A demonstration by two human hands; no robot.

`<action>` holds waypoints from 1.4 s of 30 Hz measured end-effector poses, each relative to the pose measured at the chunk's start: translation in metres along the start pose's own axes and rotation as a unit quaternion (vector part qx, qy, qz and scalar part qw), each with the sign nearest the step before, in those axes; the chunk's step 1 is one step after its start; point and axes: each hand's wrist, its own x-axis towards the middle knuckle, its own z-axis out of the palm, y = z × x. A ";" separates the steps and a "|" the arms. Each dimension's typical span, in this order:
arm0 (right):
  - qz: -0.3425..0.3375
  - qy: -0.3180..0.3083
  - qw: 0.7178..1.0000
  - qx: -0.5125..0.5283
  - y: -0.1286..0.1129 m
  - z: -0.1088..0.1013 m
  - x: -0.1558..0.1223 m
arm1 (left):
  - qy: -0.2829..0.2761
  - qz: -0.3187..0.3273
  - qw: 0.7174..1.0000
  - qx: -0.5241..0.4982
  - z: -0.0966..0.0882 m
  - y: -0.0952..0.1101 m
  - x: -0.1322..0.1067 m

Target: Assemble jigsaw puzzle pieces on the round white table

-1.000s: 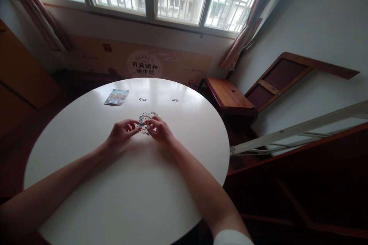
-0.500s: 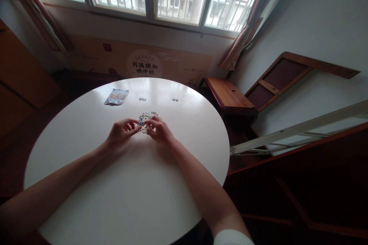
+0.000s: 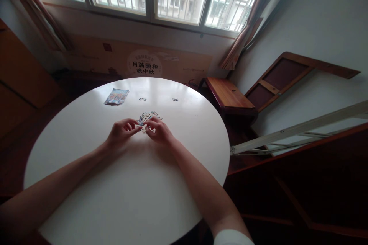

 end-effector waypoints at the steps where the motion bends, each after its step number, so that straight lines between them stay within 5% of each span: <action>1: -0.001 -0.002 1.000 0.000 0.000 0.000 0.000 | 0.001 0.000 1.000 0.001 0.000 0.000 0.000; 42: 0.018 -0.044 0.999 -0.014 0.000 -0.003 0.002 | -0.034 0.020 0.999 -0.006 -0.001 0.011 -0.001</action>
